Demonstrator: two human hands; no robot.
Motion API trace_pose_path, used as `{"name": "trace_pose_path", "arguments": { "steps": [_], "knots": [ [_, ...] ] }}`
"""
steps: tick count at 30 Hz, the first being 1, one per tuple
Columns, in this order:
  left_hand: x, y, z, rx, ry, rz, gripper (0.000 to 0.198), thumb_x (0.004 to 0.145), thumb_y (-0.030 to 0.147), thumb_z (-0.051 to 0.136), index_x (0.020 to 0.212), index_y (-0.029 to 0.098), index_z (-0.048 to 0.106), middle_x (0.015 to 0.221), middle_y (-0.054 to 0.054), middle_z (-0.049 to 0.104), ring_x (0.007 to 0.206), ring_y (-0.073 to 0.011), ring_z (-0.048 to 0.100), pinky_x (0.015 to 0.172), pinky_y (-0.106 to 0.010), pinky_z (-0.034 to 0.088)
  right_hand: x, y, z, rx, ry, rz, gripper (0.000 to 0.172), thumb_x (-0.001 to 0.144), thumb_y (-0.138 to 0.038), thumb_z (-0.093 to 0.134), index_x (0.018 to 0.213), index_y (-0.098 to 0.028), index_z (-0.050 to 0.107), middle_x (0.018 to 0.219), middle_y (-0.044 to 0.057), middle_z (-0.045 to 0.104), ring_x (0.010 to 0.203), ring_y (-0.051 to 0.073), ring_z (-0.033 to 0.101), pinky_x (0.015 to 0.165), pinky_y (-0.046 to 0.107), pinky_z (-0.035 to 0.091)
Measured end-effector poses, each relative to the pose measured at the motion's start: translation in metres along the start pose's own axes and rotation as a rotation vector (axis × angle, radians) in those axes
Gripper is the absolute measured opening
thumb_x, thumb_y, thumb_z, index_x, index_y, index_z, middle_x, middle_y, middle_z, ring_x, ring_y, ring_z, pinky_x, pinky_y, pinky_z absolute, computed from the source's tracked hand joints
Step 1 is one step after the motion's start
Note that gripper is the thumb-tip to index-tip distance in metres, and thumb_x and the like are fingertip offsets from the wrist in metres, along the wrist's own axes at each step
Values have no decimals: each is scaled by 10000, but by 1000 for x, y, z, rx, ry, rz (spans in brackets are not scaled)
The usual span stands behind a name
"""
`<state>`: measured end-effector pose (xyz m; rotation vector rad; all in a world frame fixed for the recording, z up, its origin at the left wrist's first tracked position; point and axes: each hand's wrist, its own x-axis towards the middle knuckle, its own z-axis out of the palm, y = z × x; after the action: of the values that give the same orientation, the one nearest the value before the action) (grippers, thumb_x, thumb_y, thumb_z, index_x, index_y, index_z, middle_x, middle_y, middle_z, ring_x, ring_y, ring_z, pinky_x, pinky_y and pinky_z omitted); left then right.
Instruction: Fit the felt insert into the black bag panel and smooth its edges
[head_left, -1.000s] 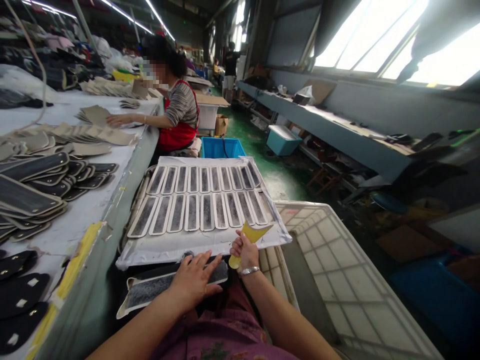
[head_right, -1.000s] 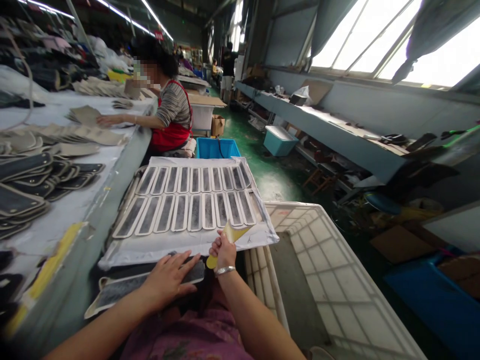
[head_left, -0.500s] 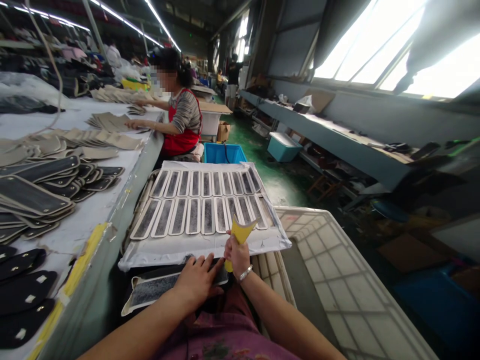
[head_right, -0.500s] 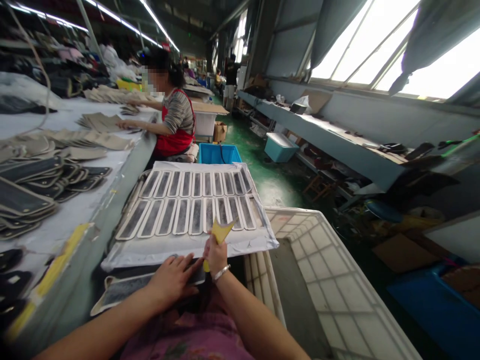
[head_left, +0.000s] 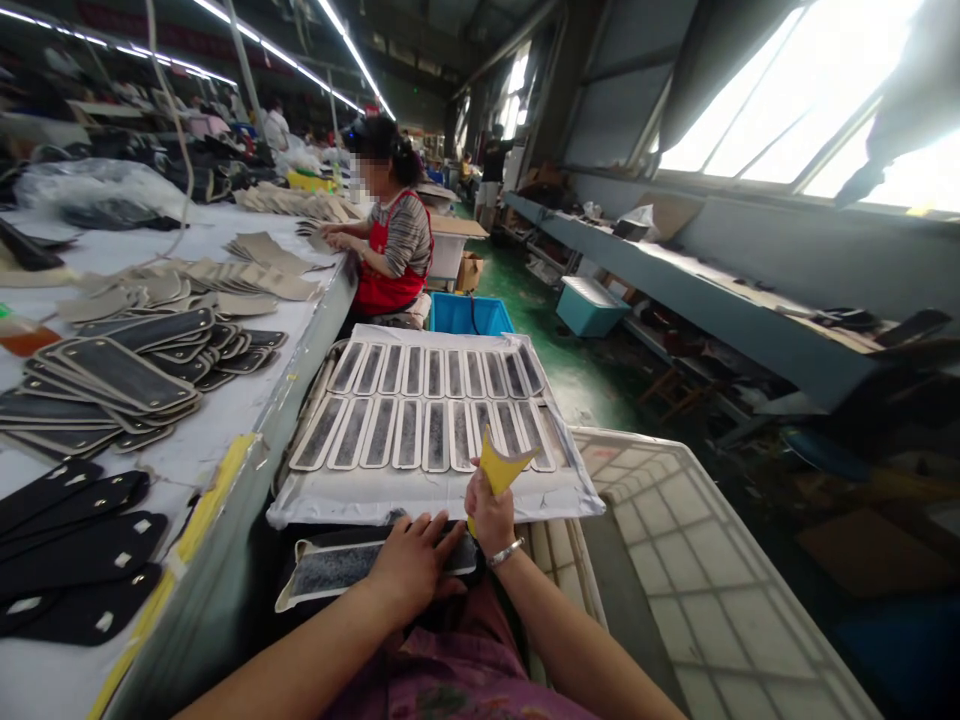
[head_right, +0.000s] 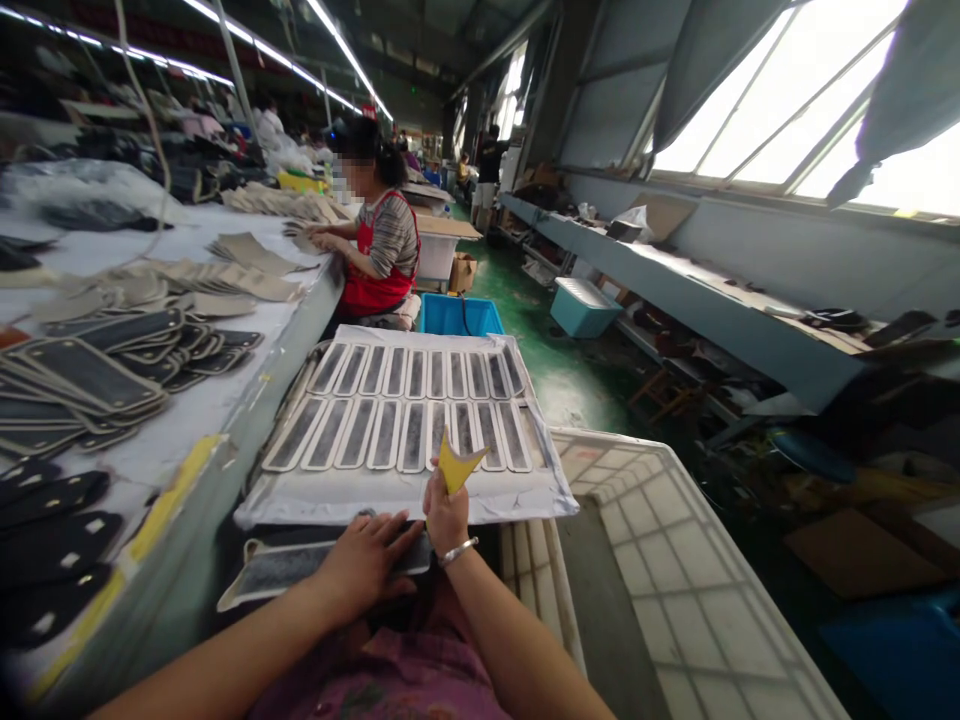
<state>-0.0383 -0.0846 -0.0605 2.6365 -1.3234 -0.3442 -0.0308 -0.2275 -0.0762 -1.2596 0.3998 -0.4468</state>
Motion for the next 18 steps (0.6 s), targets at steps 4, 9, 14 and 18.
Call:
{"name": "trace_pose_path", "arguments": {
  "steps": [4,9,14,18],
  "knots": [
    [-5,6,-5,-43,7,19,768,754,616,532,1379,215,338,1396,-152,343,1221,-360,363,973,-547,293,-3,-13,8,-117,-135,25,452,702,-612,589,853,-200,477,457,-103,357,351,48,282,329,175,242],
    [-66,-37,-14,-260,380,-101,605,862,489,447,1380,199,330,1372,-82,403,1276,-237,334,1100,-463,171,3,-43,22,-400,-582,183,456,738,-626,540,798,-178,479,550,-27,538,393,99,483,375,213,386],
    [-134,-105,5,-1082,698,-548,512,903,467,339,1294,154,445,1310,-76,476,1251,-193,386,1081,-354,268,9,-62,54,-1008,-1200,201,365,769,-529,554,880,-183,511,755,22,617,557,144,577,474,231,429],
    [-133,-119,22,-1421,527,-434,505,879,443,410,1295,159,452,1338,-57,448,1240,-204,397,1057,-325,295,22,-55,92,-1543,-1395,-211,364,749,-507,591,915,-184,584,810,79,658,706,219,617,547,258,401]
  ]
}}
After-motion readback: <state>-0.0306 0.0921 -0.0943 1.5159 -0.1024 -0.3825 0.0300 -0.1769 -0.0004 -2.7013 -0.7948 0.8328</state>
